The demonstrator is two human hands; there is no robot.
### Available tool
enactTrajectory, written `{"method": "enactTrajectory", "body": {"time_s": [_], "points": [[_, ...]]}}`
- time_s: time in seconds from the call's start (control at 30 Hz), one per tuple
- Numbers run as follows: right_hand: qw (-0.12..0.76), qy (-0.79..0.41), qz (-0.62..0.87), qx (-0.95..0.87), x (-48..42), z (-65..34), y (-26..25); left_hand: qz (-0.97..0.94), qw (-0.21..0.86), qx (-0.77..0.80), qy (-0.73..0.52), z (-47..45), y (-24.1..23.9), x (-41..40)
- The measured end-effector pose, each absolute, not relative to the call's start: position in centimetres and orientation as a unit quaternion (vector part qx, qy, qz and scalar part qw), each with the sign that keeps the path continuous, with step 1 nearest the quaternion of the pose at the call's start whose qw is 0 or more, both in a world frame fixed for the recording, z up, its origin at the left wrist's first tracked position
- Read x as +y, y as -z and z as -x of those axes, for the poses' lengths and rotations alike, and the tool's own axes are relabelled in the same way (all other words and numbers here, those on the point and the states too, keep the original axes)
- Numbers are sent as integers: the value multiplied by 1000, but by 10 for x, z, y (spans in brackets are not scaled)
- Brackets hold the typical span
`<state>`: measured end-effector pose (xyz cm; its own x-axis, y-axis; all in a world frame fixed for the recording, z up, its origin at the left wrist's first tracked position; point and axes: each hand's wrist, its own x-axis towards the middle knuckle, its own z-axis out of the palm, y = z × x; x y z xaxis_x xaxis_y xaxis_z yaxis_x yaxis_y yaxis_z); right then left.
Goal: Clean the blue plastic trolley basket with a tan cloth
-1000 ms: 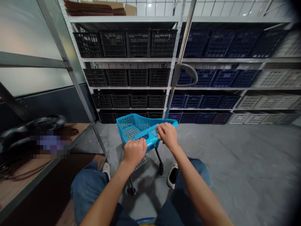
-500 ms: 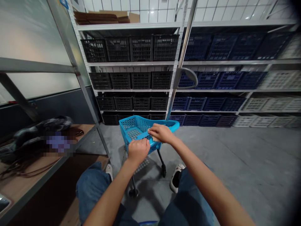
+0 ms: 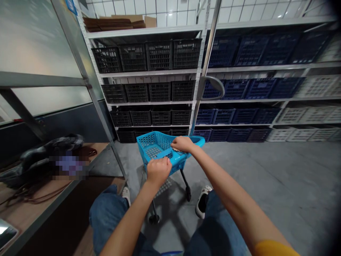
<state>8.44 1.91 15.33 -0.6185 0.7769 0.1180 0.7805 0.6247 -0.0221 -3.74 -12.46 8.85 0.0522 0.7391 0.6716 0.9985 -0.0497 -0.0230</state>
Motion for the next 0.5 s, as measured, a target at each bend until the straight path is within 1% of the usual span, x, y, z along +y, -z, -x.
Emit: {"method": "enactTrajectory", "body": {"time_s": [0.13, 0.23, 0.3, 0.37, 0.43, 0.5], "points": [[93, 28, 337, -936, 6, -78, -149, 671, 229, -658, 254, 38, -88, -126], [101, -4, 282, -954, 4, -77, -149, 676, 209, -661, 251, 42, -89, -128], [76, -42, 313, -946, 13, -82, -152, 683, 199, -659, 245, 44, -89, -129], [39, -63, 377, -923, 25, -86, -156, 686, 195, -659, 240, 46, -88, -129], [15, -54, 414, -908, 31, -86, -158, 683, 199, -660, 243, 46, -86, -129], [13, -33, 404, -914, 29, -81, -157, 677, 210, -658, 253, 47, -85, -129]]}}
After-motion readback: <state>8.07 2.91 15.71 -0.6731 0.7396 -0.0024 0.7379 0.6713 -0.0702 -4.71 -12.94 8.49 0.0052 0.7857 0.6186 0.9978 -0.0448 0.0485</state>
